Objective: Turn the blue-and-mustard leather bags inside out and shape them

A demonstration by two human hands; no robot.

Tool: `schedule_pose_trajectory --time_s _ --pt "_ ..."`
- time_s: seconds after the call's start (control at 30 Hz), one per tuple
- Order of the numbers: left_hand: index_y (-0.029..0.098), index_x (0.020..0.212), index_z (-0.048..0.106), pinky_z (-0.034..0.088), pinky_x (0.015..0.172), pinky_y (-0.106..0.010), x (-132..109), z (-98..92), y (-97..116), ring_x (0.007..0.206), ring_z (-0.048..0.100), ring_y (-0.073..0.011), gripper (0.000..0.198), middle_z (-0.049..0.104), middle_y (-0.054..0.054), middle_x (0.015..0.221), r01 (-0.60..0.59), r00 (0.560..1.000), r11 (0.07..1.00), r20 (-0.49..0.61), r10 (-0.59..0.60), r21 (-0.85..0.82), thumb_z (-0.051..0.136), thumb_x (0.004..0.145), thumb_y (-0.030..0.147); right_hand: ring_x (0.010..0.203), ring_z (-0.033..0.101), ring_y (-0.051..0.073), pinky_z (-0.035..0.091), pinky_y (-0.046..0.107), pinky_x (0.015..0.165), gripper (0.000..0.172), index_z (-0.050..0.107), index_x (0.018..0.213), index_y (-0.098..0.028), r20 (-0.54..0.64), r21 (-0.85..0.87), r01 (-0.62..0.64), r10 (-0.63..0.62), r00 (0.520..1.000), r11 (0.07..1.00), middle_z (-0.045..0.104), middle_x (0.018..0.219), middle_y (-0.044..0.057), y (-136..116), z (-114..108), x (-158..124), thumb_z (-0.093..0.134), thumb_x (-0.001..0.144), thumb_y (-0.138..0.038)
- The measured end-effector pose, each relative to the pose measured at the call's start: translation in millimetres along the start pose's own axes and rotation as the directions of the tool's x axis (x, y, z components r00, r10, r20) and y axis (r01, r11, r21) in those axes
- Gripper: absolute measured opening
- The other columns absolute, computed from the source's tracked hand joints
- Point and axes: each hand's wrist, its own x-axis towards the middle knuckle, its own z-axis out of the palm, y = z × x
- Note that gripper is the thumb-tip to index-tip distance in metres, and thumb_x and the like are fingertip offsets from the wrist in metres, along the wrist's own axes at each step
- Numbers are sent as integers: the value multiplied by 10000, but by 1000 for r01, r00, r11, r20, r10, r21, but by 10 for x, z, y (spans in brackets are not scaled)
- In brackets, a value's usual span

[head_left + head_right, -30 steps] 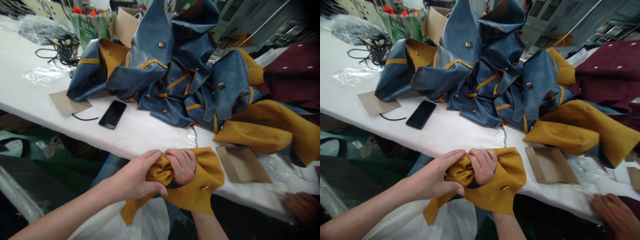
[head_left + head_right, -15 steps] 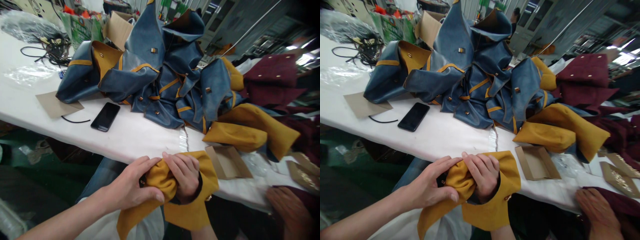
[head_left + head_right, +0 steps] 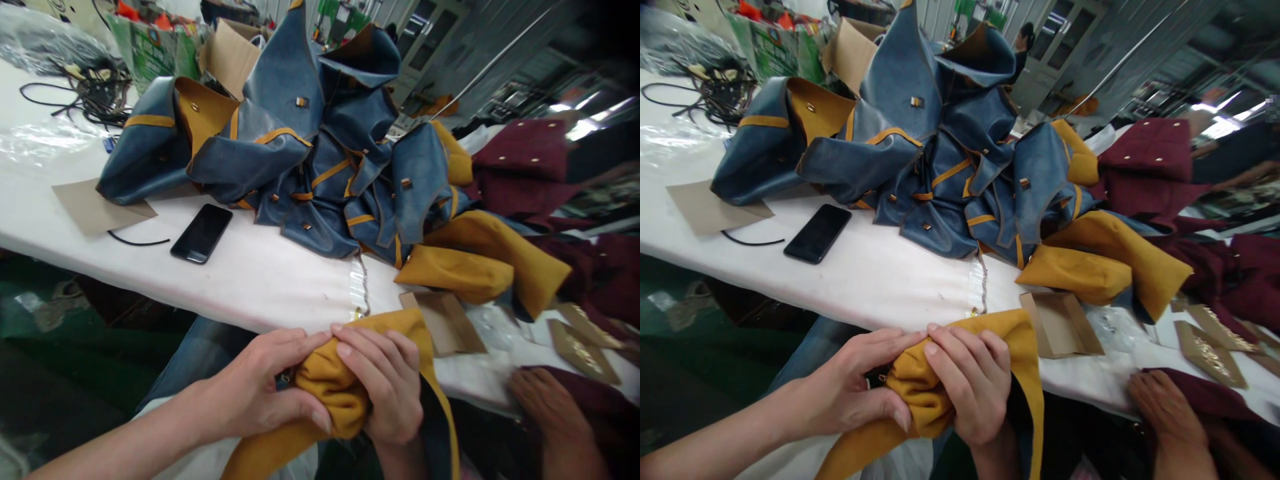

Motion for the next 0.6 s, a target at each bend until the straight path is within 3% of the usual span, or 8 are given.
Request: schedule_pose_trajectory --time_s 0.07,0.2,0.27,0.33,0.4,0.47,0.53,0.6 --pt "288 1639 651 600 1039 -370 53 -30 29 1090 756 -262 777 805 -88 1258 40 997 998 64 -37 -48 939 962 537 1291 774 281 471 516 1098 385 727 1446 -196 39 7 -11 11 999 1000 850 1388 124 -5 -38 49 467 1165 -154" --pt "219 1403 802 574 929 -299 124 -36 69 961 744 -209 469 821 -44 1120 105 990 989 105 -93 -107 885 1023 481 1207 755 262 482 468 1055 307 768 1333 -151 -12 38 -46 46 999 998 857 1290 119 -15 -36 47 538 1131 -130" --pt "246 1439 787 560 945 -275 127 -18 69 1014 775 -198 444 841 -33 1183 52 996 991 80 -42 -121 875 1040 420 1191 739 255 482 460 1052 252 763 1259 -134 -15 59 -52 53 998 997 842 1253 124 -38 -46 44 561 1108 -114" --pt "242 1441 781 537 867 -259 120 -5 64 945 778 -174 485 853 -30 1128 -58 998 996 5 59 -65 907 1016 439 1181 726 245 478 453 1058 194 744 1213 -134 -1 89 -57 58 998 994 825 1226 120 -72 -89 75 590 1098 -118" --pt "191 1234 823 439 721 -283 126 -6 67 740 656 -137 473 778 -2 873 -144 988 988 -56 147 52 946 954 551 1162 724 223 474 451 1099 146 721 1186 -148 36 136 -69 64 997 988 815 1188 96 -104 -165 137 611 1096 -119" --pt "172 1009 799 362 681 -309 159 -18 91 707 523 -131 551 638 13 772 -171 981 978 -76 181 121 975 855 671 1130 735 189 461 453 1192 137 704 1173 -170 75 180 -91 79 994 980 812 1138 56 -120 -258 204 610 1100 -101" --pt "174 1047 797 459 774 -300 214 -24 130 869 606 -169 632 687 -37 950 -165 984 986 -62 166 25 1021 763 692 1101 754 165 451 458 1283 153 697 1179 -186 73 188 -108 96 993 976 815 1114 27 -117 -351 246 618 1098 -83" --pt "195 1294 789 573 952 -314 272 -11 175 1101 711 -229 772 757 -105 1230 -129 992 977 -18 128 -169 1070 716 623 1086 782 172 499 465 1292 138 707 1194 -203 20 151 -123 121 992 981 829 1122 23 -104 -430 247 648 1100 -122"
